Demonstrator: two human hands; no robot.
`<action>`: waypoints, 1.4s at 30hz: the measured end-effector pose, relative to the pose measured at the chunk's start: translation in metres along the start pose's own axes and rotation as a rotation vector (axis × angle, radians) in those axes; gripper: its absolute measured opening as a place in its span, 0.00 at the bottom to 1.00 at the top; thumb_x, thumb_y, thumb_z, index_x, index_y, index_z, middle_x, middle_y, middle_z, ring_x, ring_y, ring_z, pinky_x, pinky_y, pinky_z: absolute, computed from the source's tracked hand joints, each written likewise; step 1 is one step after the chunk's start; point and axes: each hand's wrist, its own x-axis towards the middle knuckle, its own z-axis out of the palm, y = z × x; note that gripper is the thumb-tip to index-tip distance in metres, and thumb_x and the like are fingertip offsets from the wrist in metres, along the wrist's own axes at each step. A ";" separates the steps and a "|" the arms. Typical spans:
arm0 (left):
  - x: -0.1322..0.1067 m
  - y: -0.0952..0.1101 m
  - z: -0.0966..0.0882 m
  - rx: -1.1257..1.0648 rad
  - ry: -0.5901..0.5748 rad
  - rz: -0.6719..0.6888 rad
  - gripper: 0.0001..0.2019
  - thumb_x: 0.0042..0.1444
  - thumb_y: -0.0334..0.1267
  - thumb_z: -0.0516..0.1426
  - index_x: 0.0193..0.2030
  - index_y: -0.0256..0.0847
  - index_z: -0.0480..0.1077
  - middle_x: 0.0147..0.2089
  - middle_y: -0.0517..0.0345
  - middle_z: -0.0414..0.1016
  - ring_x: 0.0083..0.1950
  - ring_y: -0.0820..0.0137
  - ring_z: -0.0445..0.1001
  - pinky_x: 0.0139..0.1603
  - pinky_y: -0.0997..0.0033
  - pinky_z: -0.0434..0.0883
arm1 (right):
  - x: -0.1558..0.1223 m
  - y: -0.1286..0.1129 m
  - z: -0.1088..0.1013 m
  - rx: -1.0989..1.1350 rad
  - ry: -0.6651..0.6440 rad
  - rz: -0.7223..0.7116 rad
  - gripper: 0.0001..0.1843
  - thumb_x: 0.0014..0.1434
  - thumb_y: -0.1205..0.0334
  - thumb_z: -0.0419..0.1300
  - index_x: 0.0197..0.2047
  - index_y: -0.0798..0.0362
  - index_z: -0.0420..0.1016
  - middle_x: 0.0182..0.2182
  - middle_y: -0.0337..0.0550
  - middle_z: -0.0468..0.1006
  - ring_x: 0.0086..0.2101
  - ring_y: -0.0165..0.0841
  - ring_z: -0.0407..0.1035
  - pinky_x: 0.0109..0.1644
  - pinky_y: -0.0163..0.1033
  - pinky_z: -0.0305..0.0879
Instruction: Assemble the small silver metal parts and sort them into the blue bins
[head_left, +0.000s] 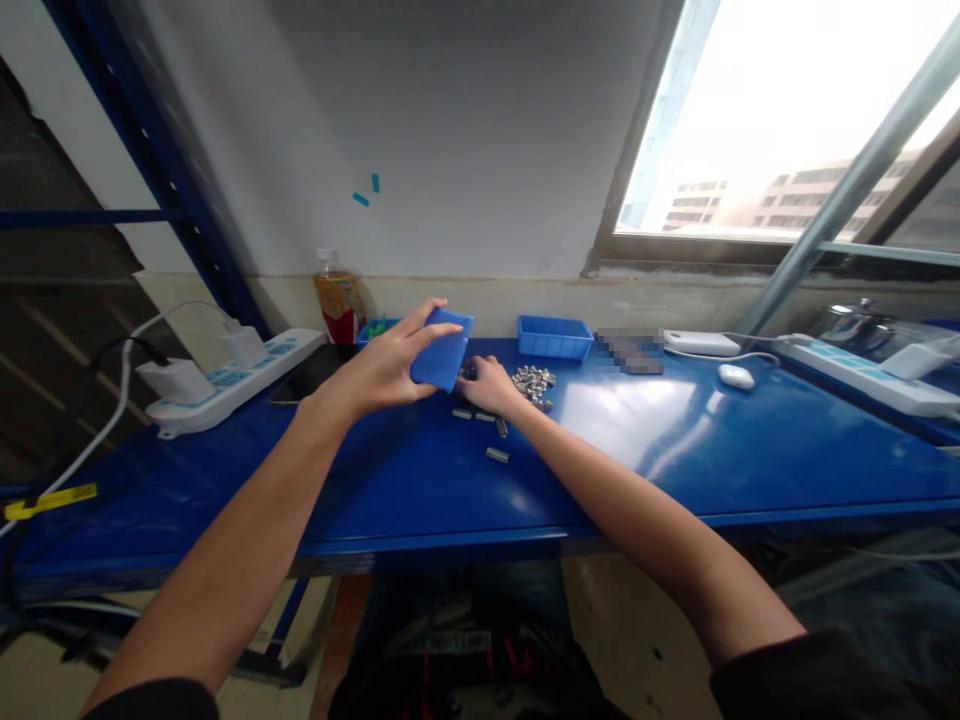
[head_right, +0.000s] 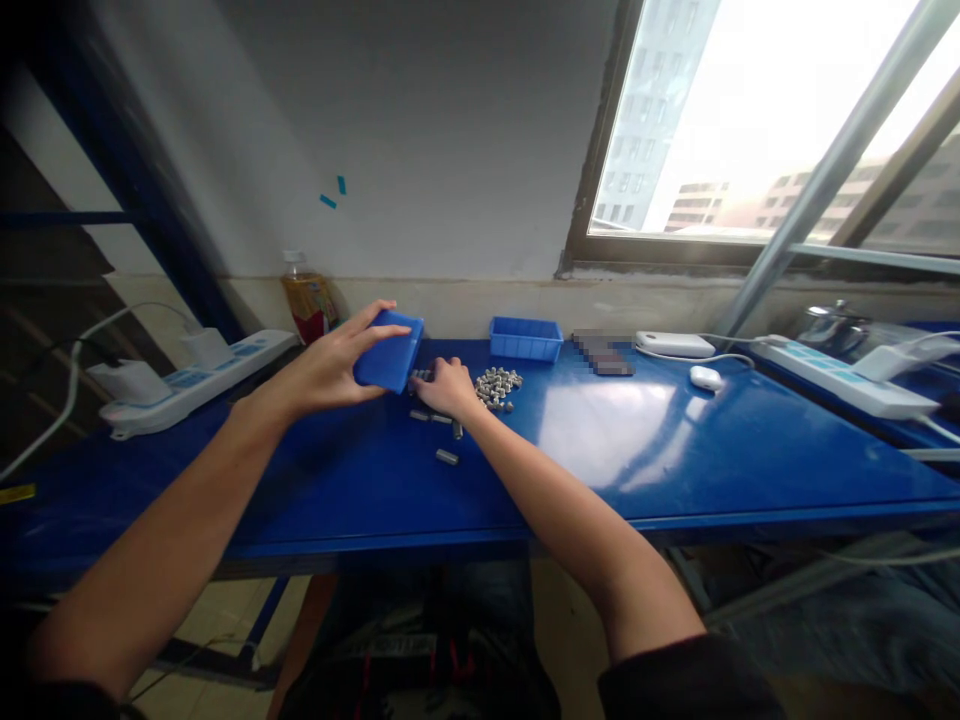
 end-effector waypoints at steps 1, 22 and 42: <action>-0.001 -0.003 -0.004 0.008 0.021 -0.033 0.34 0.49 0.43 0.62 0.63 0.46 0.57 0.71 0.50 0.45 0.68 0.52 0.54 0.65 0.56 0.60 | 0.000 0.000 0.001 -0.005 -0.009 0.003 0.26 0.57 0.47 0.55 0.51 0.58 0.70 0.49 0.57 0.69 0.47 0.44 0.66 0.51 0.43 0.61; -0.001 -0.015 0.008 -0.174 0.538 -0.235 0.29 0.55 0.39 0.56 0.63 0.48 0.53 0.62 0.50 0.59 0.60 0.62 0.65 0.54 0.62 0.71 | 0.019 -0.035 -0.025 0.024 0.270 -0.388 0.15 0.63 0.59 0.47 0.49 0.54 0.67 0.42 0.48 0.76 0.42 0.40 0.71 0.45 0.42 0.65; 0.063 -0.122 0.039 0.191 -0.340 -0.943 0.43 0.43 0.70 0.50 0.58 0.38 0.66 0.62 0.35 0.62 0.60 0.41 0.63 0.54 0.50 0.65 | 0.080 0.012 -0.024 -0.580 0.011 -0.026 0.18 0.59 0.71 0.51 0.52 0.58 0.70 0.50 0.63 0.71 0.52 0.47 0.63 0.49 0.50 0.63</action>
